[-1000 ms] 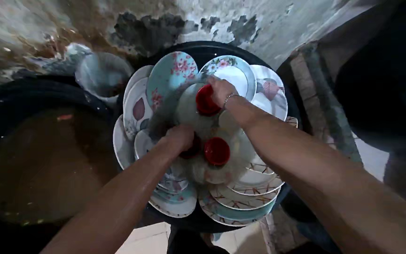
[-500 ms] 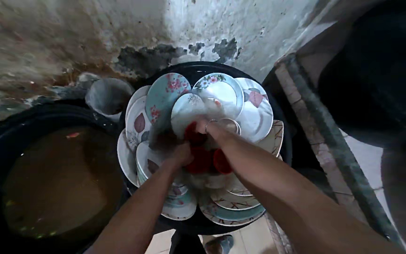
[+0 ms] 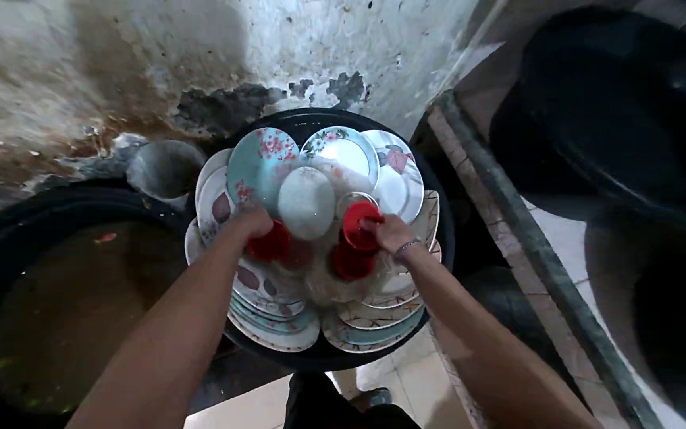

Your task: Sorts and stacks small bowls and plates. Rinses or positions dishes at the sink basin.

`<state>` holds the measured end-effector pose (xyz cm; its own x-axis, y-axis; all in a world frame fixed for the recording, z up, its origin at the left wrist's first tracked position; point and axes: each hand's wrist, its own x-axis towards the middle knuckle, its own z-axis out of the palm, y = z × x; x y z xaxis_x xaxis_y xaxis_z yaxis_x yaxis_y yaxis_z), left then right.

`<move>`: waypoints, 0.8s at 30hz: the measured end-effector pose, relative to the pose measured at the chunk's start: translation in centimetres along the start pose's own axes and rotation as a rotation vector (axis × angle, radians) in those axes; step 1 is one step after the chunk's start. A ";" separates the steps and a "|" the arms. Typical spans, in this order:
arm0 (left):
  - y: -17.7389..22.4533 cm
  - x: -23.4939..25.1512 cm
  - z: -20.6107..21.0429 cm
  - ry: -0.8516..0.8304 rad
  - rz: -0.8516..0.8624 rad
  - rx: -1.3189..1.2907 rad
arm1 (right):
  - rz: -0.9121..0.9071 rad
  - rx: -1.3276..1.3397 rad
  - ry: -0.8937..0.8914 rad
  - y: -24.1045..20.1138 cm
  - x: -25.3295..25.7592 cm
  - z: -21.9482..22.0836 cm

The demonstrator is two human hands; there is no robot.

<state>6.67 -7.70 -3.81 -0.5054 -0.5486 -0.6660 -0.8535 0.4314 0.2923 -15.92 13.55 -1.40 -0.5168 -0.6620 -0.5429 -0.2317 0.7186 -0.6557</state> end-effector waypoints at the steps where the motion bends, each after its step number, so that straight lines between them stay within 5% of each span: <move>1: -0.4 0.8 0.3 -0.012 -0.003 0.008 | 0.017 -0.024 -0.068 0.8 0.1 0.9; 6: -1.6 2.2 2.2 0.099 -0.060 -0.123 | 0.095 -0.047 -0.162 3.1 0.4 5.2; 12: 0.2 4.2 4.0 -0.062 0.046 -0.267 | 0.311 0.115 -0.362 3.0 -0.1 5.7; 17: 2.3 3.6 5.9 -0.042 0.011 -0.258 | 0.265 0.176 -0.441 3.5 -1.1 6.4; 24: 1.1 2.1 2.9 0.049 0.000 -0.266 | 0.262 0.496 -0.393 4.4 -1.0 7.1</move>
<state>5.03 -6.24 -6.87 -0.5056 -0.5855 -0.6337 -0.8535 0.2321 0.4666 -10.62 15.85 -7.50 -0.1454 -0.5750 -0.8051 0.3137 0.7450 -0.5887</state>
